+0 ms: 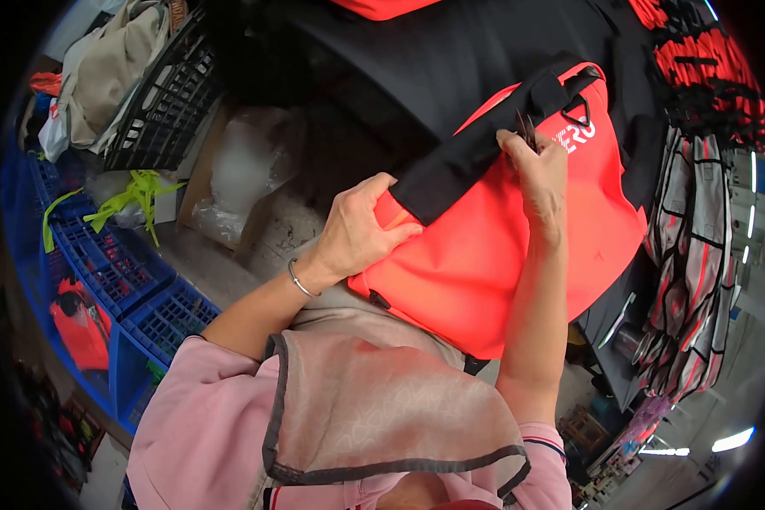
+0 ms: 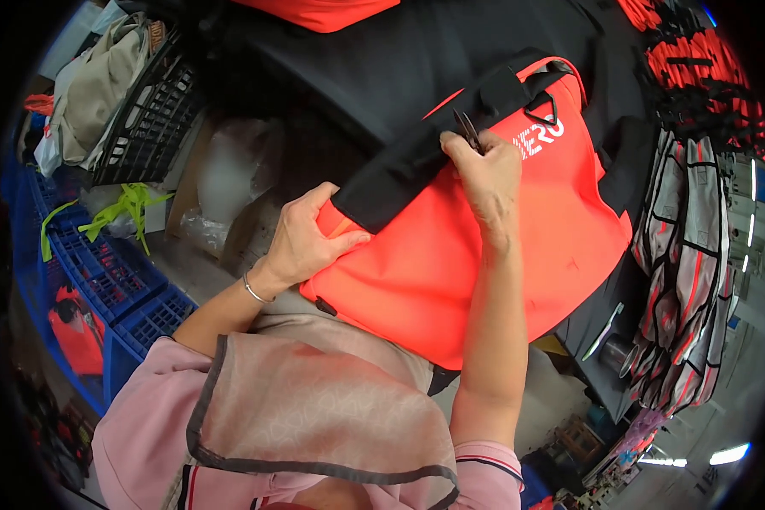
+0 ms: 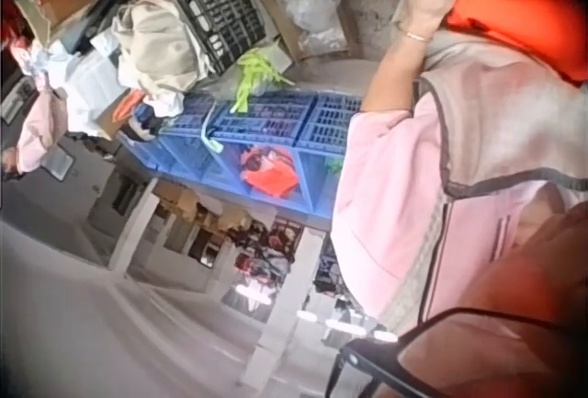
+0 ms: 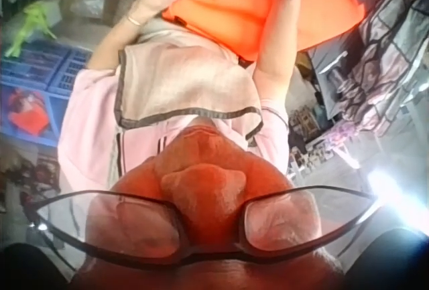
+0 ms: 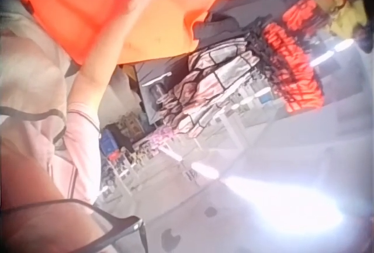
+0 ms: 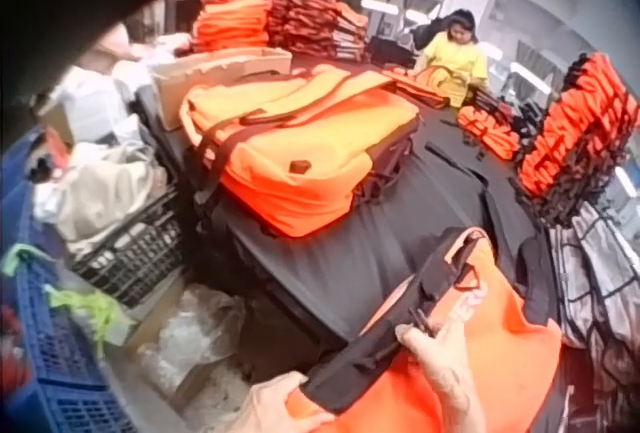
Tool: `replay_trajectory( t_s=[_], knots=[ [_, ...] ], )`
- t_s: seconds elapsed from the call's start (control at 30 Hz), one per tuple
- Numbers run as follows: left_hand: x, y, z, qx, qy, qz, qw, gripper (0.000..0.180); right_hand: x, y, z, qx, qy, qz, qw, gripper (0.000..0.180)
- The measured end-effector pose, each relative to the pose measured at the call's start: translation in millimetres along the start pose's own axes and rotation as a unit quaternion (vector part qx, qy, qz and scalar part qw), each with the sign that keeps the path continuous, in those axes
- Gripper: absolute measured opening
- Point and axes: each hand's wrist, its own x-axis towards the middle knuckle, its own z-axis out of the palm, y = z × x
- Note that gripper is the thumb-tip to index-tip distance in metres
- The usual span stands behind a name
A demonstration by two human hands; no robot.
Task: The recorder is trimming excess threads and performing a quality inspection on a bright orange backpack at a factory workstation.
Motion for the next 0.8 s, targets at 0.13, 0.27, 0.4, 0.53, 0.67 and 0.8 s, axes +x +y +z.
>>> replay_trajectory(
  t_s=[0.13, 0.27, 0.4, 0.53, 0.67, 0.8],
  knots=[
    [-7.3, -6.8, 9.3, 0.031, 0.061, 0.103, 0.992, 0.047, -14.7, 13.0, -5.6, 0.132, -0.058, -0.005, 0.99, 0.021],
    [0.4, -6.5, -2.9, 0.102, 0.068, 0.084, 0.989, 0.075, -24.0, 29.2, -14.4, 0.172, -0.003, -0.007, 0.985, 0.033],
    [35.0, 30.6, -18.2, 0.202, 0.181, 0.274, 0.923, 0.077, -11.6, 56.0, -25.3, 0.321, 0.059, -0.022, 0.945, 0.028],
    [97.0, 81.0, 2.6, 0.211, 0.102, 0.397, 0.887, 0.07, -8.8, 41.9, -8.0, 0.303, 0.125, -0.03, 0.944, 0.028],
    [145.6, 86.5, 5.7, 0.324, -0.026, 0.391, 0.861, 0.063, -7.3, 44.0, -3.2, 0.259, 0.125, -0.04, 0.957, 0.028],
    [163.9, 102.2, -5.9, 0.433, -0.12, 0.279, 0.849, 0.043, -3.3, 50.7, -3.3, 0.27, 0.127, -0.057, 0.953, 0.028]
  ],
)
